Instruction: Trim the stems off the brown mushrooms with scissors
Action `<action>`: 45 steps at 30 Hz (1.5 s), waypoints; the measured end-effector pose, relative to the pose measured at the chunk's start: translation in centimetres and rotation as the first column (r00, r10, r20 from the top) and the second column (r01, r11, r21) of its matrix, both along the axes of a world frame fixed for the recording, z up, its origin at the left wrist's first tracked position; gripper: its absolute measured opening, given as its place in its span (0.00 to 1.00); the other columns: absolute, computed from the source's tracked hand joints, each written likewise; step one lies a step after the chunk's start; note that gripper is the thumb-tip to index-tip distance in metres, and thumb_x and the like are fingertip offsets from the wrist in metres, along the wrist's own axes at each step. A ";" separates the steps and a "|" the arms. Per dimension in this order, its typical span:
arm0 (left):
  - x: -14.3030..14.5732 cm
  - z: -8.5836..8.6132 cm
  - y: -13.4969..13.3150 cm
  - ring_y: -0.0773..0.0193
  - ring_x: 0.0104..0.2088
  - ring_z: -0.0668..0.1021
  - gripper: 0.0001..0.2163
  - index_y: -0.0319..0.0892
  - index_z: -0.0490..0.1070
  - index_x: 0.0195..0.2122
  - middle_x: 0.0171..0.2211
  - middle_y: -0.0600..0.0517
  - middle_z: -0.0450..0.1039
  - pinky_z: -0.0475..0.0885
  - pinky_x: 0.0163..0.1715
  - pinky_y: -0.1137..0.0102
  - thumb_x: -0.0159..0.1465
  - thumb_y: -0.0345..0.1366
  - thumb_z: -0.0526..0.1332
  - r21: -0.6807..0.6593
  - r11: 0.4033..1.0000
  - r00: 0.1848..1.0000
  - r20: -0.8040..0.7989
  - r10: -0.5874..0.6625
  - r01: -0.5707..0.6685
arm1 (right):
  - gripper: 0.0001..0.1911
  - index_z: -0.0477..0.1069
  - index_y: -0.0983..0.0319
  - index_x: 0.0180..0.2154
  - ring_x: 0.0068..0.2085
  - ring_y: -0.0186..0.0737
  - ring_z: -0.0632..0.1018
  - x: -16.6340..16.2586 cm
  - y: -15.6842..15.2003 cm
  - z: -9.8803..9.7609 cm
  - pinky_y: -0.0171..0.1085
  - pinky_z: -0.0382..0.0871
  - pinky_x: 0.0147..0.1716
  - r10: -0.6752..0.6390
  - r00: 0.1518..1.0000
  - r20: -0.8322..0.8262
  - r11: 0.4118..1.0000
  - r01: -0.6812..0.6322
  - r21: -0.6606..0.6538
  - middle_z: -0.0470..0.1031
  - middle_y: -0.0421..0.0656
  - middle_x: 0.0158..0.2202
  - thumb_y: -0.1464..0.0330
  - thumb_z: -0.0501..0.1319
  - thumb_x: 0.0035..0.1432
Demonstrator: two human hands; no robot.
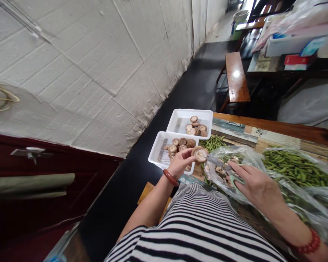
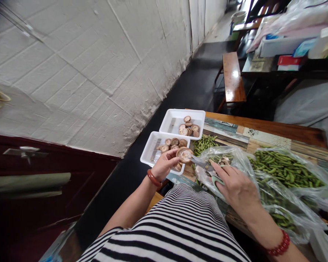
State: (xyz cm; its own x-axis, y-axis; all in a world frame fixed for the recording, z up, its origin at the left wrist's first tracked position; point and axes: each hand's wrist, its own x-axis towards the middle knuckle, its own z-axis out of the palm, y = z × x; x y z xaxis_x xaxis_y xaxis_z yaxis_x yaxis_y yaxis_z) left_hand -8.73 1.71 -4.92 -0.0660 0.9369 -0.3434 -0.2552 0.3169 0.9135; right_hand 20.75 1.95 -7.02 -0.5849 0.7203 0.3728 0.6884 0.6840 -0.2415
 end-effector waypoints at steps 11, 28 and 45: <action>0.6 1.7 -1.1 0.67 0.31 0.76 0.28 0.38 0.83 0.50 0.40 0.46 0.84 0.65 0.29 0.75 0.50 0.44 0.79 0.005 0.999 0.992 -0.117 -0.043 0.044 | 0.30 0.75 0.63 0.59 0.38 0.47 0.78 -0.2 1.4 2.1 0.42 0.67 0.40 0.019 0.982 0.188 0.995 -0.037 0.096 0.79 0.42 0.38 0.74 0.72 0.55; 0.4 2.0 -1.2 0.71 0.27 0.72 0.25 0.37 0.84 0.47 0.34 0.47 0.81 0.60 0.26 0.75 0.50 0.44 0.77 -0.055 0.997 0.990 -0.127 -0.065 0.059 | 0.25 0.78 0.60 0.55 0.36 0.45 0.83 0.8 3.0 -0.6 0.40 0.72 0.35 0.110 0.988 0.110 0.985 -0.124 0.124 0.84 0.44 0.39 0.78 0.64 0.57; 1.5 1.6 -0.7 0.70 0.30 0.75 0.29 0.38 0.80 0.49 0.40 0.48 0.80 0.69 0.28 0.75 0.47 0.42 0.79 -0.030 1.000 1.000 -0.027 -0.004 0.003 | 0.24 0.71 0.62 0.62 0.43 0.46 0.84 0.8 0.3 0.1 0.40 0.78 0.38 0.023 1.000 0.018 0.995 -0.022 -0.100 0.83 0.47 0.46 0.69 0.60 0.66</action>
State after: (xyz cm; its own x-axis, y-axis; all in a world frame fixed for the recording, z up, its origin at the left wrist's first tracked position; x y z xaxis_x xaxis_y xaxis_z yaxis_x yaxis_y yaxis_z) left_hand -7.20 1.03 -3.29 -0.0725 0.9264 -0.3695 -0.2294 0.3450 0.9101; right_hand 21.52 2.27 -6.88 -0.6077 0.7399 0.2886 0.6783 0.6726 -0.2960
